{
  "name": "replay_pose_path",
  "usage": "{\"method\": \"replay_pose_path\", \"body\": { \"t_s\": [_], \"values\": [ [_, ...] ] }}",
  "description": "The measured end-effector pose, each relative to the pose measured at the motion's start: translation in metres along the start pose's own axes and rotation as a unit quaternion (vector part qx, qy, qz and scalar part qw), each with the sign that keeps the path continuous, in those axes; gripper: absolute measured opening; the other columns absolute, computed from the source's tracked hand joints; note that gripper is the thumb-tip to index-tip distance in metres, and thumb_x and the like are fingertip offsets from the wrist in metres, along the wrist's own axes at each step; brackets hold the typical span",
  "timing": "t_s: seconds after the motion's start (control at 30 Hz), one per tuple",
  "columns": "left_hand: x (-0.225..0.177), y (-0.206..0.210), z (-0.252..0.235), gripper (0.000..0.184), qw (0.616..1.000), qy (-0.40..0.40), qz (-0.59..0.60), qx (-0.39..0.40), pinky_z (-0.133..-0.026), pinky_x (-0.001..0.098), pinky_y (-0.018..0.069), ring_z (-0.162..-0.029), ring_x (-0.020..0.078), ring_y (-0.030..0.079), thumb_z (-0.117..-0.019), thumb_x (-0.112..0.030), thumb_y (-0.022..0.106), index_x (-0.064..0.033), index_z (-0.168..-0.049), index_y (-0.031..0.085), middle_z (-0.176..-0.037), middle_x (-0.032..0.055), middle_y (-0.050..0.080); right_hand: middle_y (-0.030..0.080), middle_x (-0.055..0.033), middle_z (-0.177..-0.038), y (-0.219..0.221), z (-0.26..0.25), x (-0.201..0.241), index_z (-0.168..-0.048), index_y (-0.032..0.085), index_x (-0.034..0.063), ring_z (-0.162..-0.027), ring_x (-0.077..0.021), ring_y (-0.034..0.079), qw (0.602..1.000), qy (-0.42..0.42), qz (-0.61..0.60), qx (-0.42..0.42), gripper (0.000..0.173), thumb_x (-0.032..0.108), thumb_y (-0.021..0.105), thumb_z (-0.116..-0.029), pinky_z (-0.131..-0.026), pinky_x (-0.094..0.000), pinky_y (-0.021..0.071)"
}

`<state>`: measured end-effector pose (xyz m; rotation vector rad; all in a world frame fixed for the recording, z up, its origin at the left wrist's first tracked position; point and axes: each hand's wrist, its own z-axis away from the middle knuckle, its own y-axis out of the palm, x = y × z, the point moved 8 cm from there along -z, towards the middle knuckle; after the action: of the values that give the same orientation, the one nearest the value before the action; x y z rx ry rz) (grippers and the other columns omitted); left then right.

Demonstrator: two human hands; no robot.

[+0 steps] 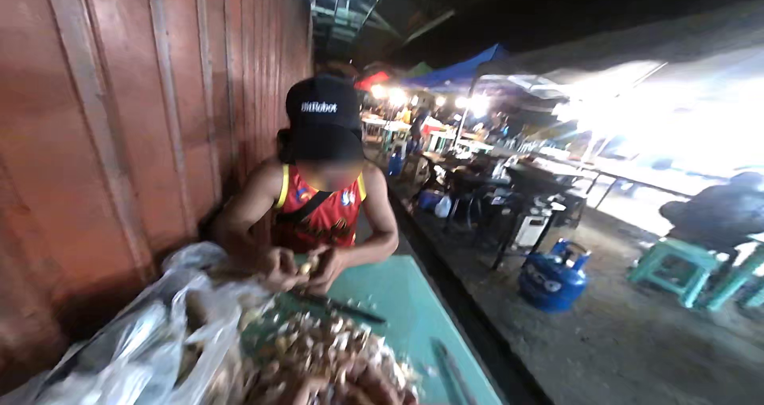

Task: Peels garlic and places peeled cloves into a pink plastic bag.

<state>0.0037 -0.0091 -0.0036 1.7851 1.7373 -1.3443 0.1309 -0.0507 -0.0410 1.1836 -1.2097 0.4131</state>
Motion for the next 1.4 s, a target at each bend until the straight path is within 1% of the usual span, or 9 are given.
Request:
{"method": "replay_pose_path", "body": {
  "t_s": [0.17,0.3,0.47,0.63,0.77,0.93,1.07,1.23,1.4],
  "values": [
    [0.020,-0.009,-0.002,0.017,0.994,-0.048,0.059,-0.079,-0.081,0.0228,0.0559,-0.086,0.0081,0.067,-0.0898,-0.005,0.062,0.0042,-0.100,0.073,-0.095,0.0114,0.072,0.071,-0.0034,-0.082,0.000,0.005,-0.003,-0.108,0.061,0.0031,-0.065,-0.0098,0.067,0.993,0.076,-0.047,-0.074,0.023,-0.001,0.039,-0.1032,-0.058,-0.0243,0.0570],
    [0.044,-0.002,0.001,0.019,0.930,-0.248,0.259,-0.084,-0.046,0.0178,0.0416,-0.052,0.0013,0.049,-0.0947,-0.006,0.048,-0.0029,-0.099,0.067,-0.074,-0.0035,0.059,0.072,-0.0062,-0.083,-0.002,0.003,-0.010,-0.107,0.063,0.0014,-0.064,-0.0105,0.067,0.990,0.096,-0.072,-0.073,0.027,0.002,0.036,-0.1050,-0.056,-0.0238,0.0560],
    [0.051,0.009,0.010,0.022,0.756,-0.416,0.490,-0.120,-0.039,0.0196,0.0389,-0.047,0.0080,0.052,-0.1064,-0.012,0.034,-0.0063,-0.099,0.054,-0.074,0.0053,0.063,0.069,-0.0057,-0.076,-0.007,0.003,-0.012,-0.102,0.063,0.0012,-0.056,-0.0079,0.061,0.988,0.106,-0.058,-0.093,0.026,0.003,0.038,-0.1057,-0.049,-0.0207,0.0506],
    [0.048,0.009,0.009,0.014,0.663,-0.446,0.583,-0.148,-0.044,0.0244,0.0557,-0.065,0.0204,0.074,-0.1067,-0.006,0.041,-0.0014,-0.109,0.054,-0.090,0.0173,0.074,0.069,-0.0080,-0.083,-0.008,-0.001,-0.020,-0.112,0.063,0.0003,-0.059,-0.0098,0.063,0.976,0.143,-0.151,-0.064,0.034,0.009,0.030,-0.1070,-0.051,-0.0220,0.0530],
    [0.045,0.008,0.006,0.014,0.700,-0.407,0.571,-0.131,-0.042,0.0197,0.0506,-0.060,0.0137,0.070,-0.0990,0.009,0.048,-0.0023,-0.107,0.052,-0.086,0.0141,0.073,0.074,-0.0110,-0.088,-0.002,-0.002,-0.021,-0.109,0.067,0.0042,-0.071,-0.0170,0.072,0.951,0.159,-0.266,-0.016,0.047,0.022,0.023,-0.1082,-0.062,-0.0282,0.0609],
    [0.042,0.008,0.001,0.015,0.867,-0.284,0.405,-0.055,-0.042,0.0176,0.0396,-0.051,0.0040,0.049,-0.0974,-0.002,0.059,-0.0027,-0.112,0.059,-0.078,0.0017,0.060,0.073,-0.0181,-0.116,-0.004,-0.007,-0.020,-0.122,0.065,0.0040,-0.108,-0.0319,0.072,0.931,0.115,-0.346,0.007,0.049,0.032,0.027,-0.1083,-0.090,-0.0438,0.0605],
    [0.026,0.010,-0.004,0.031,0.980,-0.101,0.166,0.033,-0.079,0.0248,0.0551,-0.085,0.0084,0.065,-0.0851,-0.021,0.080,-0.0004,-0.107,0.073,-0.098,0.0060,0.071,0.067,-0.0172,-0.132,-0.004,-0.011,-0.021,-0.136,0.059,0.0063,-0.121,-0.0311,0.066,0.933,0.085,-0.344,0.060,0.050,0.041,0.039,-0.1054,-0.097,-0.0442,0.0569],
    [0.019,0.017,0.000,0.026,0.995,-0.069,0.069,0.035,-0.087,0.0342,0.0575,-0.089,0.0166,0.071,-0.0920,-0.024,0.073,0.0014,-0.098,0.076,-0.094,0.0120,0.074,0.064,-0.0157,-0.137,0.002,-0.008,-0.019,-0.136,0.060,0.0070,-0.127,-0.0316,0.061,0.942,0.075,-0.316,0.083,0.058,0.052,0.045,-0.1023,-0.102,-0.0461,0.0531],
    [0.039,0.015,0.002,0.018,0.940,-0.259,0.213,0.062,-0.050,0.0201,0.0440,-0.053,0.0020,0.050,-0.1007,-0.017,0.061,-0.0033,-0.106,0.071,-0.076,-0.0019,0.063,0.071,-0.0139,-0.124,-0.004,-0.007,-0.025,-0.124,0.064,0.0054,-0.112,-0.0262,0.070,0.952,0.121,-0.281,0.010,0.060,0.042,0.019,-0.1075,-0.090,-0.0393,0.0587]
  ]
}}
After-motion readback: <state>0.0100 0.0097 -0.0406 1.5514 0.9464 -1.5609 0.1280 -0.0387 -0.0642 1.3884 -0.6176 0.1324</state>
